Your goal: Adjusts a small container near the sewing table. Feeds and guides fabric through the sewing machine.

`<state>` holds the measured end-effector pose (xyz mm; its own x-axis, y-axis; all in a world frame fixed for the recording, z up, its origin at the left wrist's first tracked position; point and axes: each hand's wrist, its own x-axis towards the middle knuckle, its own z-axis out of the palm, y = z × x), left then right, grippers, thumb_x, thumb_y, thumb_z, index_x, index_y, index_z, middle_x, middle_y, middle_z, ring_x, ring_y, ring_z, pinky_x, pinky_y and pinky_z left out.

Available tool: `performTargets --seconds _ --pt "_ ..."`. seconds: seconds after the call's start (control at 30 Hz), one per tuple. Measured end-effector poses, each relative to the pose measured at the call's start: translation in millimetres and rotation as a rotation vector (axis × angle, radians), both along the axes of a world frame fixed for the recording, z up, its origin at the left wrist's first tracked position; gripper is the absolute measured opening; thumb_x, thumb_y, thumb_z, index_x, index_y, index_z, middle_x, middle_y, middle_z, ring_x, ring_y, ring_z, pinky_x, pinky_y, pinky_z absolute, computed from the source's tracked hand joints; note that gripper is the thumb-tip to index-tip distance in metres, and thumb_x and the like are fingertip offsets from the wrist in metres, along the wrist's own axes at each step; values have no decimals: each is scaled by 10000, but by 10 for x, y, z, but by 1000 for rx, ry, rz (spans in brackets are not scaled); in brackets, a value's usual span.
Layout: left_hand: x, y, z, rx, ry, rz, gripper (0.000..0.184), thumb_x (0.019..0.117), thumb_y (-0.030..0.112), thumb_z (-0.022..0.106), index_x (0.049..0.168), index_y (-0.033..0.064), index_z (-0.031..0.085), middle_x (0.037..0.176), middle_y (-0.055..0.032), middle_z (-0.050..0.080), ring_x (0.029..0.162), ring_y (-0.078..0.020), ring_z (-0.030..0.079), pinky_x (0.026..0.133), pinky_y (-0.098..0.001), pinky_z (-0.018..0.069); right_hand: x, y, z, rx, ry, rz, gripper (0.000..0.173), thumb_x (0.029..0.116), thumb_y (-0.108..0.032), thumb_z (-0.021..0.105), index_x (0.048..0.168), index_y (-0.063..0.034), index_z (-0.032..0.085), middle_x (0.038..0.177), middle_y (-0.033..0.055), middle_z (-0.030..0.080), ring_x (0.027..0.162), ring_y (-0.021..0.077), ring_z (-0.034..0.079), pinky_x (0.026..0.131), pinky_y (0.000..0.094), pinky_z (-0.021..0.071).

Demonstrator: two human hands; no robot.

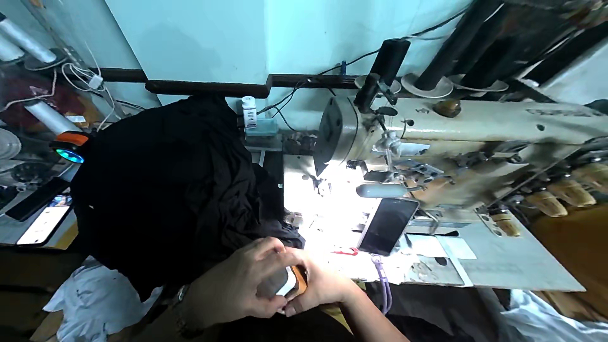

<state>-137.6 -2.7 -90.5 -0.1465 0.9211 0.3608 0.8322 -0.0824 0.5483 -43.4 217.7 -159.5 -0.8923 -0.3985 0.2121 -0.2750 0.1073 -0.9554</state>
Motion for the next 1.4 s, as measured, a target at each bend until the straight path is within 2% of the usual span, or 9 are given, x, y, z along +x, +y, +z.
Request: performTargets --seconds 0.23,0.33,0.43,0.7,0.9,1.0,1.07,1.27,1.4 --pt "46 91 -105 -75 -75 241 819 915 443 732 1559 68 392 1401 -157 589 1272 -197 595 1070 -356 514 -20 8 -80 -40 -134 -132 807 703 -326 925 1376 -77 556 1215 26 690 1113 60 653 992 291 554" --pt "71 139 -149 -152 -37 415 859 870 707 638 1392 28 569 1212 -118 705 1094 -187 690 945 -389 578 -19 35 -11 -23 -158 -184 787 690 -379 919 1337 -92 576 1160 10 698 1061 46 662 948 278 564" --pt "98 165 -168 -110 66 385 808 886 756 556 1222 25 631 1013 -101 709 962 -207 688 852 -393 581 -6 89 -31 -88 -147 -105 777 693 -375 927 1315 -64 581 1146 9 712 1056 45 671 947 274 569" --pt "100 162 -193 -114 95 311 834 886 753 559 1240 0 611 1041 -133 698 1006 -244 683 882 -411 575 -49 149 -89 -119 -151 15 788 680 -329 934 1318 -30 579 1153 39 721 1074 81 681 964 304 570" --pt "-331 288 384 5 256 436 790 835 704 678 1306 70 654 1109 -121 713 1042 -248 679 878 -447 583 -2 89 -49 -4 106 -440 809 917 -403 762 1538 -25 409 1447 93 575 1288 110 575 1085 314 505" --pt "-782 465 817 22 291 580 807 841 699 680 1396 116 619 1235 -120 684 1153 -267 643 969 -490 546 89 199 -335 459 430 -836 374 998 -347 641 1258 -86 706 1158 57 747 1011 121 714 880 312 598" --pt "-1195 715 1017 8 370 587 843 843 676 688 1434 88 563 1281 -171 652 1204 -351 610 1017 -555 505 161 260 -543 645 524 -929 224 970 -266 629 1081 -140 776 1030 34 752 913 135 718 799 324 603" --pt "-2408 1644 1006 -170 468 613 758 837 406 842 1431 43 541 1382 -229 555 1289 -426 536 1080 -586 448 180 243 -766 817 454 -995 225 943 -271 623 1049 -157 786 1001 40 748 856 154 724 717 330 609" --pt "-2936 1987 784 -325 582 697 740 828 425 832 1413 57 567 1391 -211 570 1322 -418 510 1121 -649 336 202 253 -728 821 397 -988 207 952 -261 622 1023 -162 789 955 29 748 824 153 716 704 345 601"
